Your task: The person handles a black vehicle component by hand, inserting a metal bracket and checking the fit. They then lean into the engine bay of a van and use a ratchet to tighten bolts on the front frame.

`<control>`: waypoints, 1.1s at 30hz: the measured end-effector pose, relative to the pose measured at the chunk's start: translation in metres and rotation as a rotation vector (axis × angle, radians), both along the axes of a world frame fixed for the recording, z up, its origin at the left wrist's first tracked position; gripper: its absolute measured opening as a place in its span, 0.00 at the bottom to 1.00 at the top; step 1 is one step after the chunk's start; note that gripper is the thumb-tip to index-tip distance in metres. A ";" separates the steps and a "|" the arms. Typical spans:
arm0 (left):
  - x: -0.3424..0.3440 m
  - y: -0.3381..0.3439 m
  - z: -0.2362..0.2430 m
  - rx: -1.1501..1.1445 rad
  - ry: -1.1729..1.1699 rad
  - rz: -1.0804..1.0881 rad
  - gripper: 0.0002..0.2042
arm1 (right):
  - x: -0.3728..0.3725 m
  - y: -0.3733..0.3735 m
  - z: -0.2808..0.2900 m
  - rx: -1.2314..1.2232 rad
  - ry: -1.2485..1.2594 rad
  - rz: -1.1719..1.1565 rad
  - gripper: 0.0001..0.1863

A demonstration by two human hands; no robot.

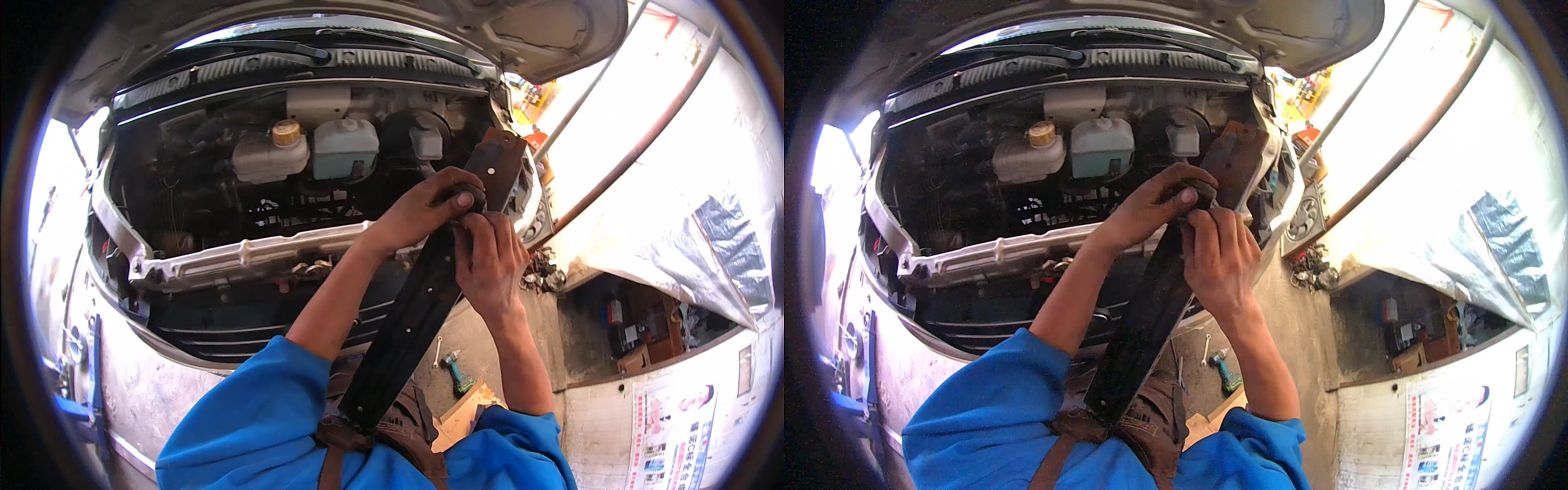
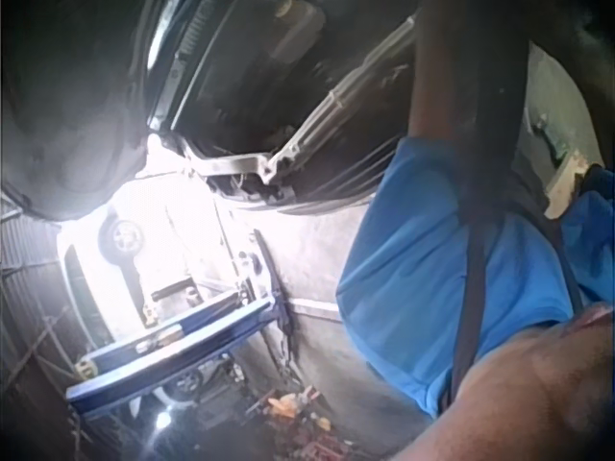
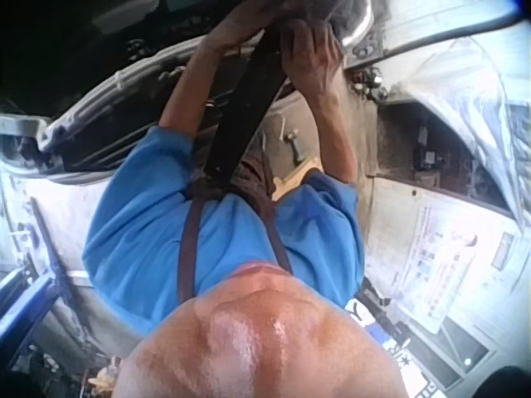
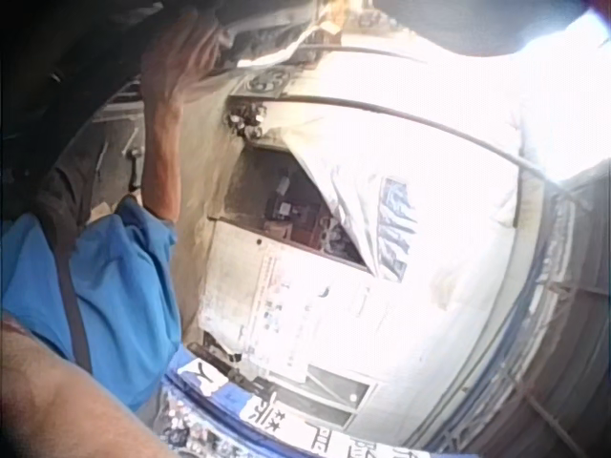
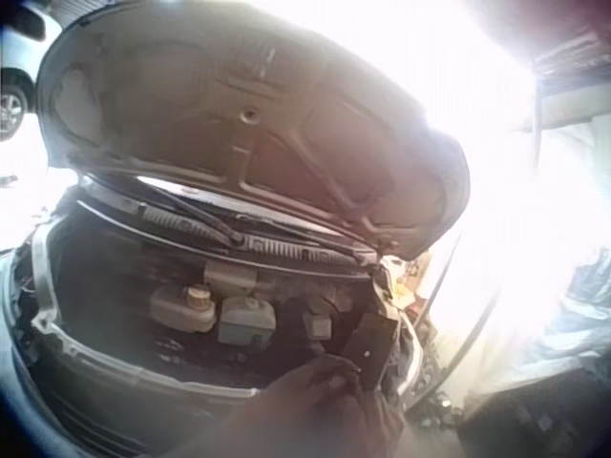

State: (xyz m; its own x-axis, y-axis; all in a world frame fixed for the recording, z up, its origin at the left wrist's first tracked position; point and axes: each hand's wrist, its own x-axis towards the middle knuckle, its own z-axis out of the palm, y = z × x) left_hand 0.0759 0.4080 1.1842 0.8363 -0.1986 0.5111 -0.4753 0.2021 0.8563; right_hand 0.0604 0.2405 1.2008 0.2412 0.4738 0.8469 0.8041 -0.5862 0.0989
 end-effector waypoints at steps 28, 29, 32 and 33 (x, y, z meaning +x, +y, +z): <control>0.009 0.096 0.000 0.438 -0.146 0.731 0.39 | 0.123 0.091 -0.002 -0.124 0.036 0.701 0.13; 0.010 0.096 0.001 0.425 -0.147 0.746 0.39 | 0.125 0.090 -0.002 -0.109 0.007 0.706 0.14; 0.016 0.098 -0.008 0.302 -0.148 0.745 0.39 | 0.134 0.092 -0.007 -0.061 -0.068 0.730 0.15; 0.018 0.096 -0.011 0.207 -0.140 0.711 0.39 | 0.136 0.095 -0.007 -0.042 -0.077 0.743 0.15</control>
